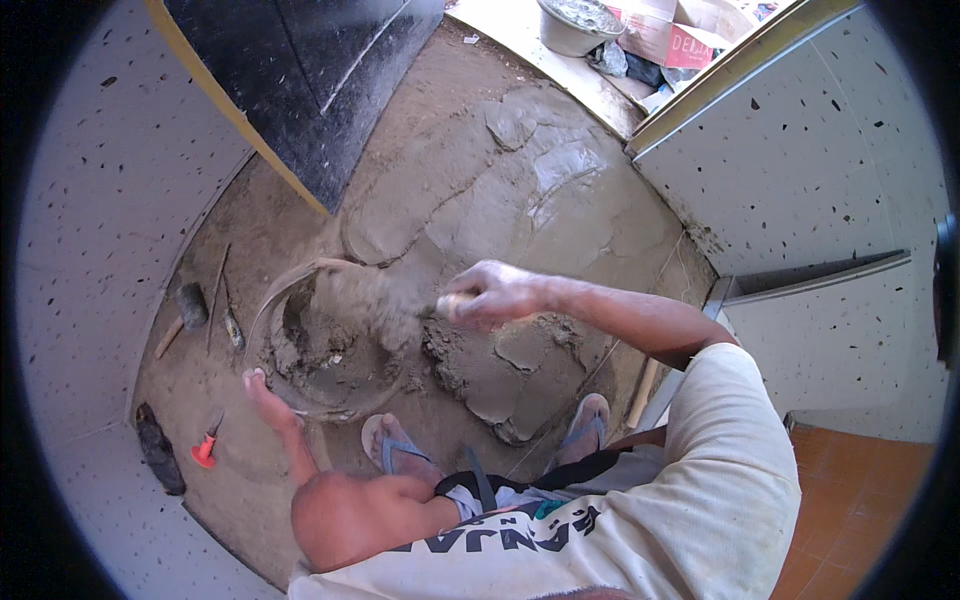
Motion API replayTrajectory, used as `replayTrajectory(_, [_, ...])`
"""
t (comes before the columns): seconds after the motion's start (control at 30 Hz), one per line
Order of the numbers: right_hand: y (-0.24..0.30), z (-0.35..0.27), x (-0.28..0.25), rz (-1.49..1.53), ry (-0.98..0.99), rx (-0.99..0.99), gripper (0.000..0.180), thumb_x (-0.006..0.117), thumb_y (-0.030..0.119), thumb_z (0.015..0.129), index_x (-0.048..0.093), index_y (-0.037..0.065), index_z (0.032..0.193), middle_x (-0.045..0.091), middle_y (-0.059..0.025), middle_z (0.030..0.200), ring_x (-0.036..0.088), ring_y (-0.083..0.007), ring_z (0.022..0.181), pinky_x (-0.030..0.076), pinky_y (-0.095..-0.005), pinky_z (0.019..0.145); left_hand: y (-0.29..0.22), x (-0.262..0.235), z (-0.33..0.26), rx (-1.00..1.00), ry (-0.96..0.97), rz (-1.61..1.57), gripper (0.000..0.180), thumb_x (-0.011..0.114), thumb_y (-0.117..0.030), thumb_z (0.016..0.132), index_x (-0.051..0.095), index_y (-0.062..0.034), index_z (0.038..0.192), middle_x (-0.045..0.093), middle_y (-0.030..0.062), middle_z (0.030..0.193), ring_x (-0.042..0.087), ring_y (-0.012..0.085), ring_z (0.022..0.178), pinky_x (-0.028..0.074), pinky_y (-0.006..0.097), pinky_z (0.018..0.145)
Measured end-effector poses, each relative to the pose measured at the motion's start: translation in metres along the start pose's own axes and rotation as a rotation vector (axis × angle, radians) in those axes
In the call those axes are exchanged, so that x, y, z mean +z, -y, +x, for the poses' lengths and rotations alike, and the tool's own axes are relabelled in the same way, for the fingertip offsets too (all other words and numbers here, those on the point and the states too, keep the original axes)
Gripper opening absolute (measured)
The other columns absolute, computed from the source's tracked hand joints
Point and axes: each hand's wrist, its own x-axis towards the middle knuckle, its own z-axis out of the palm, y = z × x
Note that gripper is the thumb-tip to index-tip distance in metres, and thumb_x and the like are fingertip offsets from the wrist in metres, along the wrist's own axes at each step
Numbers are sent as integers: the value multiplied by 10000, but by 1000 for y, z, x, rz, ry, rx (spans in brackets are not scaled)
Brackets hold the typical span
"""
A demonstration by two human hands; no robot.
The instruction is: The person spreads cement on the floor using a trowel and a wooden float, then applies cement to the back of a large white tile. They position the tile onto the prepared floor area and press it down to secure it.
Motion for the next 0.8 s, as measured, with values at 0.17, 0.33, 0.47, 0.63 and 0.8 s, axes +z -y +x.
replayTrajectory(0.17, [-9,-21,-76,46,-373,-25,378,603,294,897,629,48,1183,637,-25,840,608,-98,735,519,-270,643,21,-20,9,-223,-9,-219,285,480,-271,918,597,-44,1043,580,36,1014,557,185,955,421,339,895])
replayTrajectory(0.33, [-42,-5,-159,18,-869,-176,427,640,295,851,630,21,1178,665,-105,863,643,-166,755,527,-347,707,38,-32,14,-394,-123,-255,390,493,-332,911,596,-16,1114,601,63,1078,571,218,1012,426,350,923])
replayTrajectory(0.47, [-84,55,-253,-520,-1410,66,448,589,309,858,571,69,1236,594,-273,1140,587,-333,1094,458,-449,926,16,-31,19,-481,-26,-380,428,494,-341,905,585,-7,1156,609,90,1127,569,243,1061,414,366,966])
replayTrajectory(0.63, [-110,113,-324,-490,-1435,342,454,605,293,857,528,79,1250,532,-256,1197,553,-391,1130,448,-455,951,14,-33,11,-491,-63,-285,467,490,-354,906,557,3,1199,595,114,1169,564,257,1077,396,388,994])
replayTrajectory(0.8, [-132,112,-356,-502,-1361,271,426,540,320,877,559,61,1215,616,-256,1082,619,-304,1035,481,-425,882,13,-33,12,-534,-137,-267,466,490,-355,909,556,1,1204,594,114,1173,562,256,1082,395,386,996])
